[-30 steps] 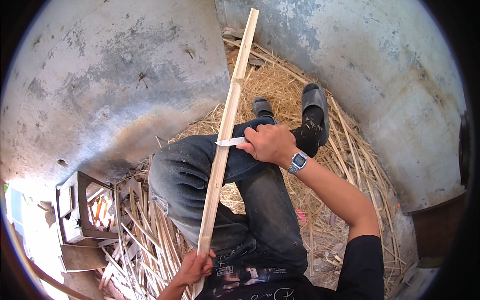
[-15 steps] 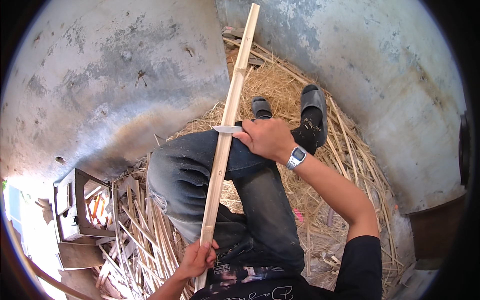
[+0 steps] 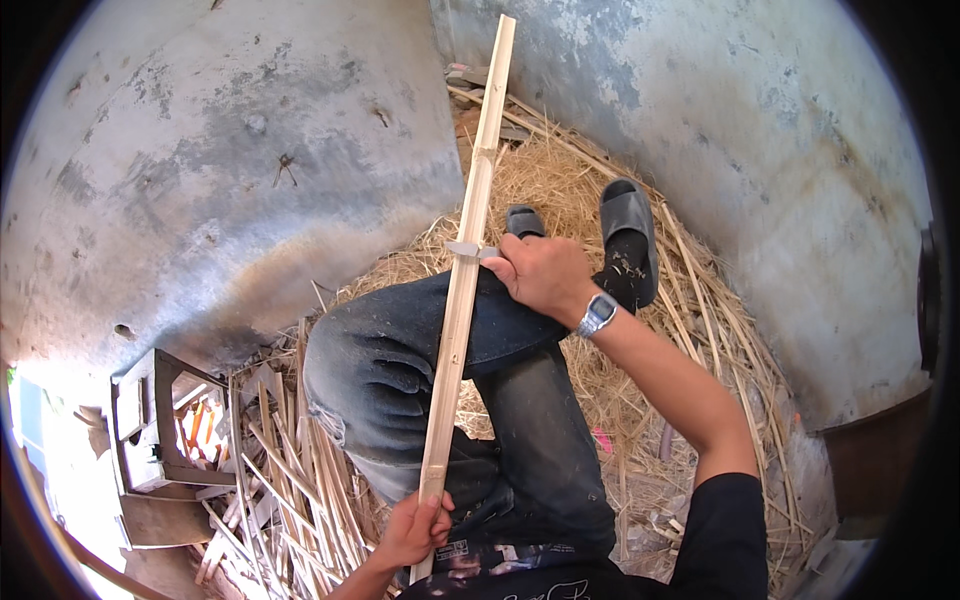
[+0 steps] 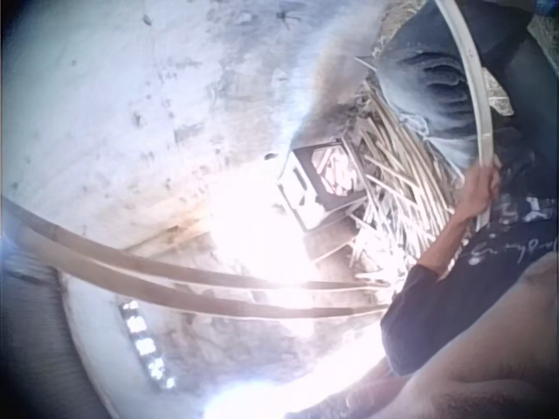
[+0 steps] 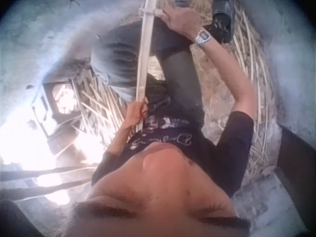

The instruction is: The person shapes a strip of bamboo by shaving down its edges and carving along its surface with a knife.

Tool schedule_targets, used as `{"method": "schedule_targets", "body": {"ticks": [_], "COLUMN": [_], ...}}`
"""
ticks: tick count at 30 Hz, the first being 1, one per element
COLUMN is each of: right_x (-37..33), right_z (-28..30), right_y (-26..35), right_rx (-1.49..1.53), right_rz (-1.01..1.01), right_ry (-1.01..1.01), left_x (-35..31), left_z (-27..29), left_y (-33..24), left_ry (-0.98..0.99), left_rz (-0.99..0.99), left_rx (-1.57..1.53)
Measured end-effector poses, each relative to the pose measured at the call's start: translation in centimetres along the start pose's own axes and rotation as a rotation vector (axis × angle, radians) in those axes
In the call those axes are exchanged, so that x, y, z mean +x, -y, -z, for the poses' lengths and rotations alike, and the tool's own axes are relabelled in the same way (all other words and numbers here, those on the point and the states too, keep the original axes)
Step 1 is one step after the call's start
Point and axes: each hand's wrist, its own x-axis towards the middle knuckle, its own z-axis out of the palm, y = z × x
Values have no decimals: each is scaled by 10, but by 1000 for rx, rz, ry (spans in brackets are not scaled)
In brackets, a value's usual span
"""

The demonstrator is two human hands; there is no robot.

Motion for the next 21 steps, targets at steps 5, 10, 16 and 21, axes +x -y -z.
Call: {"method": "schedule_targets", "body": {"ticks": [5,10,16,21], "right_x": [-5,5,31,20], "right_z": [5,-2,-4,4], "right_y": [20,18,-28,3], "right_rx": [16,14,-72,-9], "right_rz": [66,68,83,67], "right_ry": [70,33,-20,175], "left_x": [-8,0,-3,-6], "left_z": [6,4,-1,7], "left_y": [3,-1,-6,6], "left_ry": [7,-6,-25,-45], "left_rz": [35,-4,4,11], "left_rx": [-7,-52,-23,37]}}
